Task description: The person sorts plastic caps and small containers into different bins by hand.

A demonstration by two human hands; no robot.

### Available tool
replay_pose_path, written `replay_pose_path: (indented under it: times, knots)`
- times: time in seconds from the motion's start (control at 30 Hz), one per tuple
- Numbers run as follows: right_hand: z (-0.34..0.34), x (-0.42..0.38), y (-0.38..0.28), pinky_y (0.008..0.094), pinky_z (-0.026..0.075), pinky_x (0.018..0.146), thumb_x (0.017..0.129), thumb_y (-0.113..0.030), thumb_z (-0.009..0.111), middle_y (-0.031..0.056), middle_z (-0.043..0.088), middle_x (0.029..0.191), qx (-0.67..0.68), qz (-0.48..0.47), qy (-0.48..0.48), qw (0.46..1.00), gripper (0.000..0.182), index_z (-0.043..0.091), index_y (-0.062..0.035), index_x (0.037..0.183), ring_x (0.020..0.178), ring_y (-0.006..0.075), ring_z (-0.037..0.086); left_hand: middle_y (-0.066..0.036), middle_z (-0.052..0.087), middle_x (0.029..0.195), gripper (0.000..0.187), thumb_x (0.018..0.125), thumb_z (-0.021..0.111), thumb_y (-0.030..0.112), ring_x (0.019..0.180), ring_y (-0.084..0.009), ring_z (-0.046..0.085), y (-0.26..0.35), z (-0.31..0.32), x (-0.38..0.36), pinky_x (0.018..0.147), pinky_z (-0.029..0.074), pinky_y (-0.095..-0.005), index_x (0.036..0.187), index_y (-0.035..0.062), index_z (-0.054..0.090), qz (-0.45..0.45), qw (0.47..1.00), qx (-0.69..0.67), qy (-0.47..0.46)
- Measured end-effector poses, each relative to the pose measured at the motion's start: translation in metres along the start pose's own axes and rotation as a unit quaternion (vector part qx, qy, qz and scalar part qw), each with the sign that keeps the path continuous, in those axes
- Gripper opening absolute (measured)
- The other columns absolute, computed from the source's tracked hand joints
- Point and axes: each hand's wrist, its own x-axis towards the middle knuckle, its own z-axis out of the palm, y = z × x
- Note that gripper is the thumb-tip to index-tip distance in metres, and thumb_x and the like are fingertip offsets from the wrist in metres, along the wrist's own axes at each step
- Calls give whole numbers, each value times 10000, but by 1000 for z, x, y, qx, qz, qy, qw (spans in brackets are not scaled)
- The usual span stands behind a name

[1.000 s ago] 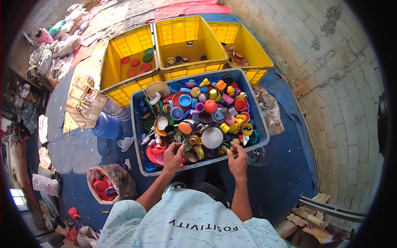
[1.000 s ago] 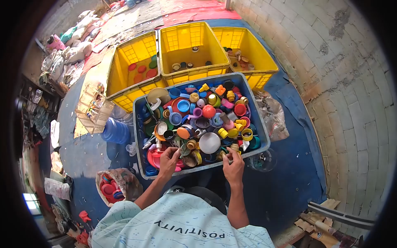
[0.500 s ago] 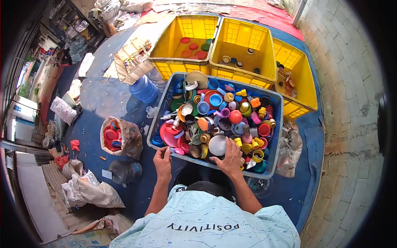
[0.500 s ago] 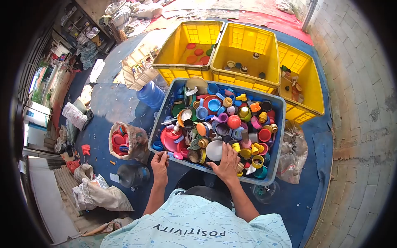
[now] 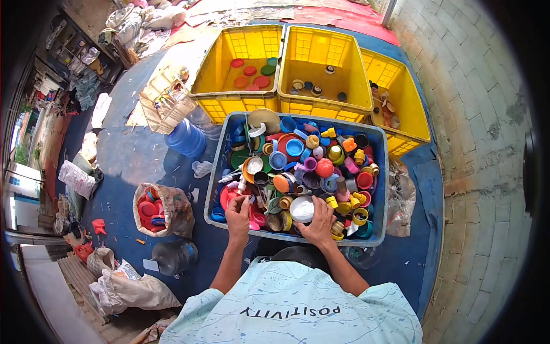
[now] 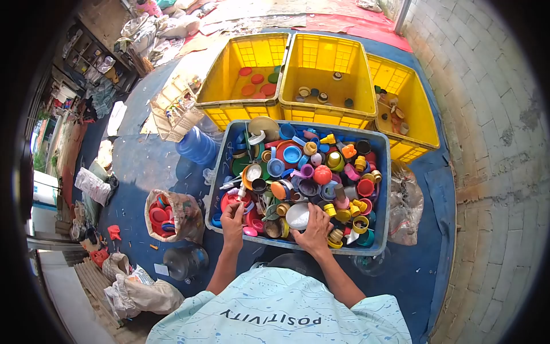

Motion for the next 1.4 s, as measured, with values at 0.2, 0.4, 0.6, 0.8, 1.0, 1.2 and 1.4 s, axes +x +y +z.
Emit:
replay_pose_path:
  times: [0.2, 0.4, 0.6, 0.8, 1.0, 1.2, 1.4]
  knots:
    - [-9, 6, -3, 471, 311, 1022, 597, -257, 831, 183, 427, 1295, 51, 39, 20, 998, 956, 340, -16, 1382, 1209, 367, 371, -10, 621, 854, 146, 922, 614, 119, 723, -52, 539, 12, 13, 56, 641, 439, -200, 1024, 16, 618, 6, 998, 17, -65]
    - [-37, 6, 0, 437, 324, 1062, 637, -202, 835, 197, 394, 1385, 158, 93, 172, 968, 957, 297, -9, 1404, 1267, 322, 407, -93, 627, 1032, 350, 810, 703, 57, 816, -133, 599, -17, 1, 92, 735, 493, -246, 1127, 1, 565, 30, 987, 148, -55]
    - [-47, 13, -3, 352, 389, 1034, 723, -114, 769, 160, 384, 1370, 453, 154, 182, 859, 897, 223, 11, 1424, 1225, 248, 460, -158, 516, 1264, 944, 607, 798, 139, 1099, -328, 465, -26, -11, 118, 967, 353, -440, 1423, 66, 329, 187, 860, 464, -96]
    - [-42, 12, -2, 359, 382, 1039, 731, -117, 758, 163, 406, 1338, 506, 134, 181, 832, 884, 225, 8, 1425, 1222, 253, 465, -120, 474, 1336, 1138, 543, 819, 235, 1150, -345, 410, -22, -2, 146, 979, 297, -460, 1490, 86, 206, 201, 819, 496, -206]
    - [-42, 9, -18, 337, 378, 1025, 713, -162, 750, 114, 445, 1250, 520, 135, 170, 826, 860, 276, -24, 1416, 1184, 229, 487, -129, 493, 1296, 1140, 543, 818, 280, 1162, -332, 417, -33, 2, 157, 982, 301, -458, 1481, 62, 208, 271, 815, 459, -228]
    - [-30, 11, -18, 343, 375, 1035, 699, -163, 757, 112, 449, 1251, 528, 123, 141, 828, 887, 262, -21, 1422, 1193, 228, 485, -150, 474, 1282, 1110, 563, 841, 423, 1194, -345, 408, -28, -1, 149, 1013, 293, -473, 1437, 44, 272, 262, 849, 416, -193]
    - [-28, 16, -26, 346, 393, 1018, 698, -160, 770, 124, 440, 1234, 548, 124, 98, 821, 918, 232, -7, 1426, 1179, 232, 496, -166, 468, 1202, 1029, 613, 862, 347, 1126, -289, 460, -1, -7, 125, 982, 361, -457, 1405, 20, 292, 280, 887, 324, -171]
